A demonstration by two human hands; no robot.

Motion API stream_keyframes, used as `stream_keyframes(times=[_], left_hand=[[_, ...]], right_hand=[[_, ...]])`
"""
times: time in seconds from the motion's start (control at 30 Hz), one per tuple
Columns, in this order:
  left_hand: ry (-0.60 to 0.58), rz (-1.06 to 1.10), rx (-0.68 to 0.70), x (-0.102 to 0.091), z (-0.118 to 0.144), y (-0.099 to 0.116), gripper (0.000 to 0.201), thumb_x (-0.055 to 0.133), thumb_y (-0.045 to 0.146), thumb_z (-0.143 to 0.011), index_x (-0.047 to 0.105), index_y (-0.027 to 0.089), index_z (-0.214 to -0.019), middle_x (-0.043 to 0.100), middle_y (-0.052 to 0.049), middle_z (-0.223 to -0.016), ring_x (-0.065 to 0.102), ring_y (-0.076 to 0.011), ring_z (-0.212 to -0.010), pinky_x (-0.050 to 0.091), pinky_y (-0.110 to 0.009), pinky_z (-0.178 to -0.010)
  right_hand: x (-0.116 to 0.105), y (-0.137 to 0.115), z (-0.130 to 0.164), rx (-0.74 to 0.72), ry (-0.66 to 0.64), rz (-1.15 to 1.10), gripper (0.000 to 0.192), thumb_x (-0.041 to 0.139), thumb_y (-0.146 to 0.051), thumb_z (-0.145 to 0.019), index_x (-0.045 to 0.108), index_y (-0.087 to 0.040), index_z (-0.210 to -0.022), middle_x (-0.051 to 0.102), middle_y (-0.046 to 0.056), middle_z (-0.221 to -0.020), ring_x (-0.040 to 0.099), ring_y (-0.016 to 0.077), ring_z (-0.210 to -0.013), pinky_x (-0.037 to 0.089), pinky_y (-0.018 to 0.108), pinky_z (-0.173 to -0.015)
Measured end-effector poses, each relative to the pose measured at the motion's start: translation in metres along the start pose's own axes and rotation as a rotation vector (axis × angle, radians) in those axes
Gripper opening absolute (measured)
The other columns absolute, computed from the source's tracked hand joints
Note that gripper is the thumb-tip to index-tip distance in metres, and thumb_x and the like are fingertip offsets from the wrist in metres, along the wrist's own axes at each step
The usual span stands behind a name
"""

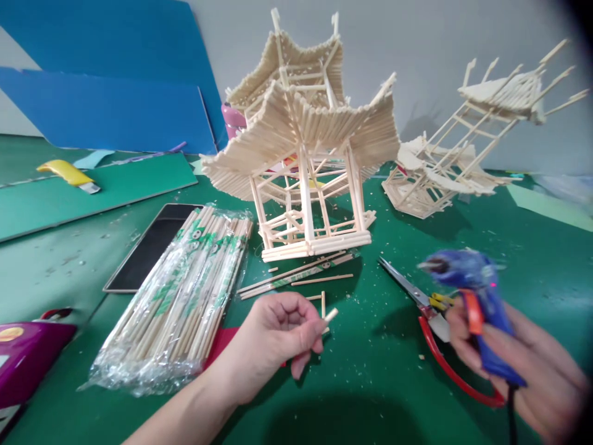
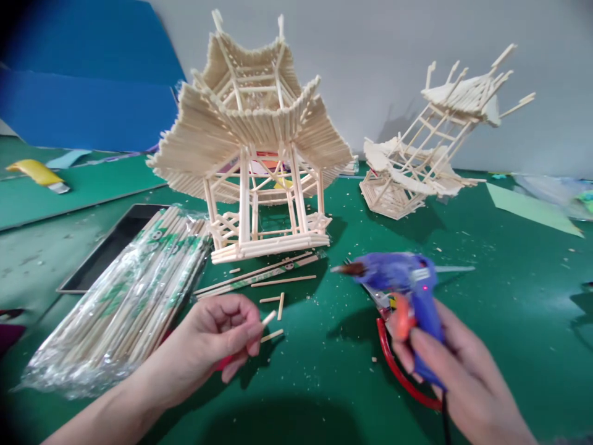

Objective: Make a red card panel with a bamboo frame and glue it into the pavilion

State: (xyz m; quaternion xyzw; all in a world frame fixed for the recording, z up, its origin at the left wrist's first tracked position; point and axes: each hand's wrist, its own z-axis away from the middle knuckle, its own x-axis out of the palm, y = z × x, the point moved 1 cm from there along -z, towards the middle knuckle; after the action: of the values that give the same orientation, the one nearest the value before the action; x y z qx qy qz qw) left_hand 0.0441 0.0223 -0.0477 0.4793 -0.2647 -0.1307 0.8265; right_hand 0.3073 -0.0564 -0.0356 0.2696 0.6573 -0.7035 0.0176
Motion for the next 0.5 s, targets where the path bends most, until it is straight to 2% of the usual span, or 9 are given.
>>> stream_keyframes(times=[0.07,0.1,0.17,0.3,0.4,0.5], left_hand=[[-0.084,0.107,-0.064,0.005,0.0,-0.005,0.024,0.067,0.031,-0.069,0.052,0.013,-0.062,0.06,0.001,-0.052,0.044,-0.0021,-0.031,0.03,-0.012,-0.031],[-0.106,0.143,-0.088,0.007,0.0,-0.008,0.025,0.069,0.031,-0.068,0.052,0.013,-0.062,0.06,0.001,-0.052,0.045,-0.0022,-0.032,0.03,-0.012,-0.031],[-0.131,0.19,-0.121,0.011,0.0,-0.012,0.025,0.07,0.03,-0.067,0.053,0.012,-0.061,0.061,0.0,-0.052,0.046,-0.0023,-0.031,0.031,-0.011,-0.031],[-0.155,0.223,-0.143,0.014,0.0,-0.016,0.024,0.07,0.028,-0.067,0.053,0.012,-0.063,0.062,-0.001,-0.052,0.047,-0.0027,-0.031,0.032,-0.011,-0.031],[-0.166,0.24,-0.124,0.014,0.0,-0.018,0.023,0.071,0.028,-0.067,0.054,0.012,-0.064,0.063,-0.001,-0.052,0.048,-0.0027,-0.031,0.032,-0.011,-0.031],[-0.163,0.24,-0.104,0.014,0.0,-0.018,0.022,0.071,0.028,-0.067,0.055,0.013,-0.067,0.063,-0.001,-0.053,0.048,-0.0031,-0.032,0.032,-0.011,-0.032]], right_hand=[[0.022,-0.011,0.012,0.049,-0.198,-0.059,0.015,0.052,-0.038,-0.078,0.056,-0.024,-0.08,0.054,0.001,-0.055,0.048,0.0121,-0.042,0.041,0.023,-0.038],[0.033,-0.016,0.017,0.066,-0.255,-0.054,0.012,0.051,-0.035,-0.079,0.055,-0.024,-0.081,0.056,0.001,-0.059,0.049,0.0119,-0.045,0.041,0.022,-0.039],[0.052,-0.026,0.022,0.068,-0.181,0.018,0.014,0.051,-0.031,-0.079,0.052,-0.023,-0.091,0.061,0.002,-0.072,0.052,0.0113,-0.049,0.045,0.021,-0.043],[0.079,-0.042,0.024,-0.077,-0.125,0.138,0.019,0.054,-0.025,-0.075,0.052,-0.021,-0.093,0.065,0.002,-0.075,0.06,0.0134,-0.056,0.05,0.021,-0.051],[0.087,-0.045,0.023,-0.152,-0.119,0.147,0.02,0.054,-0.022,-0.073,0.051,-0.02,-0.093,0.068,0.003,-0.075,0.065,0.0159,-0.063,0.052,0.021,-0.053],[0.092,-0.044,0.023,-0.194,-0.075,0.168,0.018,0.055,-0.021,-0.073,0.05,-0.021,-0.091,0.068,0.002,-0.072,0.066,0.0166,-0.061,0.053,0.022,-0.053]])
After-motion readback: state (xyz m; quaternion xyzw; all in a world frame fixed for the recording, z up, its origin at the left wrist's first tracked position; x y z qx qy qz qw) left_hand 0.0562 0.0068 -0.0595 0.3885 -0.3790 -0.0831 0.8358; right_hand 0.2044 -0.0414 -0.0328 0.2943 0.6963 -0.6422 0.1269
